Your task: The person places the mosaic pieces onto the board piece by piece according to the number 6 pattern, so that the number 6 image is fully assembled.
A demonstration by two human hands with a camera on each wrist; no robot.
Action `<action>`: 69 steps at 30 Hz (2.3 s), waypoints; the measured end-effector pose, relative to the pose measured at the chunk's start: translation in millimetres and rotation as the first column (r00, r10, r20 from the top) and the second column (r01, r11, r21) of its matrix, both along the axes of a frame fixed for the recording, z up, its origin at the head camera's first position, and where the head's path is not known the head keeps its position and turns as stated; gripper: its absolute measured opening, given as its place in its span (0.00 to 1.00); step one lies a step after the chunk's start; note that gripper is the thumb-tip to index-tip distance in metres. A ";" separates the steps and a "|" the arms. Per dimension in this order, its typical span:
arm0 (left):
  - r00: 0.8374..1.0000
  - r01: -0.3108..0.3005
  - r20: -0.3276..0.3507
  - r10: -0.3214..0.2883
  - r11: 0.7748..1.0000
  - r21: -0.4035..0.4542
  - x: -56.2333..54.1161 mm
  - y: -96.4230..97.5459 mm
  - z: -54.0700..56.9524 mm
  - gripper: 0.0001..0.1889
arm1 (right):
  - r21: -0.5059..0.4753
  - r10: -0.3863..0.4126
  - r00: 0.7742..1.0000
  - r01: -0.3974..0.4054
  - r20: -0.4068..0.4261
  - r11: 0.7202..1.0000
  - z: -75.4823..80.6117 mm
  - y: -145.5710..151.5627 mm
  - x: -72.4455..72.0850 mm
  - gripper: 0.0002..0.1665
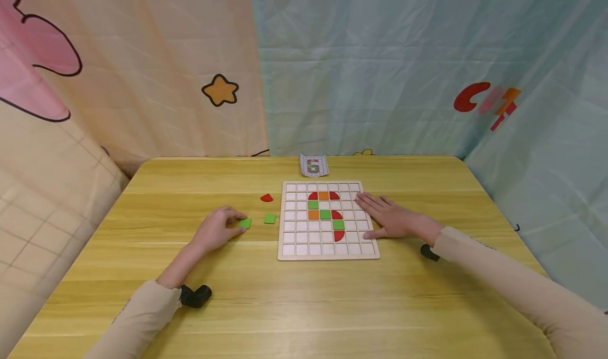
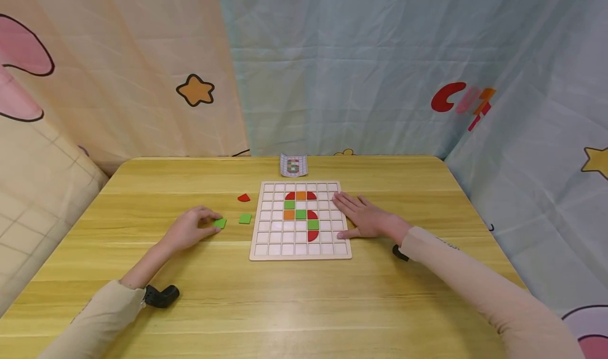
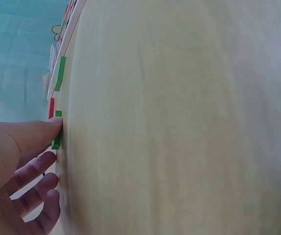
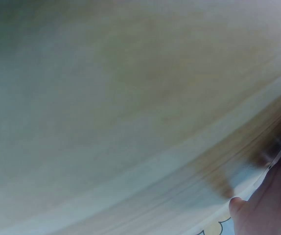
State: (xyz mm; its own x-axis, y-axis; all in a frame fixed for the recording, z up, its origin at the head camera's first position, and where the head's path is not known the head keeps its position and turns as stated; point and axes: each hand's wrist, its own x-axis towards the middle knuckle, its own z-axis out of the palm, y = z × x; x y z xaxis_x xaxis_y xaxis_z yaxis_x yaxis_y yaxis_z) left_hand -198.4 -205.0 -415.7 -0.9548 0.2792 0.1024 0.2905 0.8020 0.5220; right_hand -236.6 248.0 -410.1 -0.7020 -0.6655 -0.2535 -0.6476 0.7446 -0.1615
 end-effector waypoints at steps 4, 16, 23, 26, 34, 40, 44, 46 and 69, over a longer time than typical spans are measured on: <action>1.000 -0.004 0.009 0.004 1.000 -0.010 -1.2 -0.7 0.5 0.13 | -0.003 0.001 1.000 -0.001 -0.001 1.000 0.3 -0.5 0.4 0.57; 1.000 -0.003 0.013 0.003 0.999 -0.047 -4.6 -4.0 4.2 0.15 | -0.005 -0.003 1.000 0.003 -0.002 1.000 -1.5 -0.6 0.1 0.57; 1.000 -0.025 -0.013 0.024 0.998 -0.063 -4.6 -3.6 2.9 0.16 | 0.001 0.001 1.000 -0.001 -0.009 1.000 -2.3 0.0 -0.6 0.57; 0.999 -0.031 -0.030 0.029 0.997 -0.071 -4.0 -3.4 2.1 0.16 | 0.006 -0.001 1.000 0.001 -0.009 1.000 -2.3 -0.1 -0.8 0.57; 0.998 -0.047 -0.052 0.043 0.995 -0.087 -1.6 3.3 4.6 0.16 | 0.008 -0.009 1.000 0.009 0.004 1.000 -0.9 0.0 -0.2 0.57; 0.996 -0.033 -0.082 0.026 0.996 -0.085 -0.9 15.1 7.4 0.15 | 0.024 -0.009 1.000 0.009 -0.001 1.000 -2.3 1.1 -1.0 0.58; 0.995 -0.003 -0.104 -0.005 0.997 -0.078 -1.1 25.5 9.4 0.15 | 0.024 -0.005 1.000 0.006 -0.010 1.000 -2.8 1.2 -1.0 0.58; 0.994 0.013 -0.111 -0.021 0.997 -0.072 -1.5 30.8 10.1 0.14 | 0.016 -0.002 1.000 0.002 -0.013 1.000 -2.5 0.9 -0.7 0.57; 0.971 0.196 -0.128 -0.204 0.978 -0.072 -9.5 102.2 4.8 0.14 | 0.012 -0.010 1.000 0.010 -0.001 1.000 -3.0 -0.1 -1.0 0.58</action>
